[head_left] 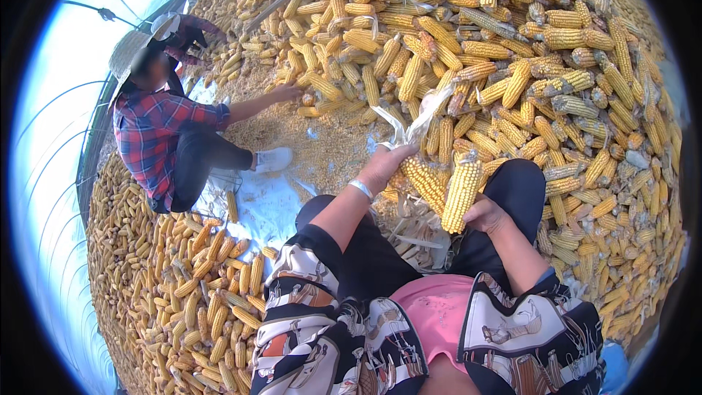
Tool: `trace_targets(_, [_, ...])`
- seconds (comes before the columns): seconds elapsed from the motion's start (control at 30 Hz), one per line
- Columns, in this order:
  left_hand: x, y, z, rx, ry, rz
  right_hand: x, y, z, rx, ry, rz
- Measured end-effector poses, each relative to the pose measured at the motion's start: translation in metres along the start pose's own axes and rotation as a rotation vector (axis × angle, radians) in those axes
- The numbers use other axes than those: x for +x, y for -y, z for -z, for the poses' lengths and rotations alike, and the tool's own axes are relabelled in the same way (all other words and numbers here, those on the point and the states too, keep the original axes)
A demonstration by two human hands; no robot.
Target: The person sits on a tarp and shucks corn cobs by hand, removing the husks and silk. The person places the shucked cobs to the side and discards the husks. Another person is visible nearby also shucking corn.
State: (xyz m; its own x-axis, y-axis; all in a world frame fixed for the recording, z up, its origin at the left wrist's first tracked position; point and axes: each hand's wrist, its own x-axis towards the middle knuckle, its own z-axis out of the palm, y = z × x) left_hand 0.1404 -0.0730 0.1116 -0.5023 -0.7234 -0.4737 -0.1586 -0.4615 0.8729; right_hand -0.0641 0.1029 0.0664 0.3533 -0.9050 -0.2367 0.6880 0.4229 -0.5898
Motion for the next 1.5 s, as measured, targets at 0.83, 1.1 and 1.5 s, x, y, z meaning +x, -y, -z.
trace_targets(0.83, [-0.010, 0.033, -0.049, -0.674, 0.284, 0.309, -0.049, -0.034, -0.030, 0.347, 0.098, -0.043])
trace_targets(1.1, [0.009, 0.008, -0.049, -0.464, -0.017, 0.047, -0.019, -0.050, -0.012, 0.288, -0.075, 0.145])
trace_targets(1.5, [0.018, -0.024, -0.039, -0.652, -0.088, -0.096, 0.003, 0.001, -0.035, -0.105, -0.059, 0.071])
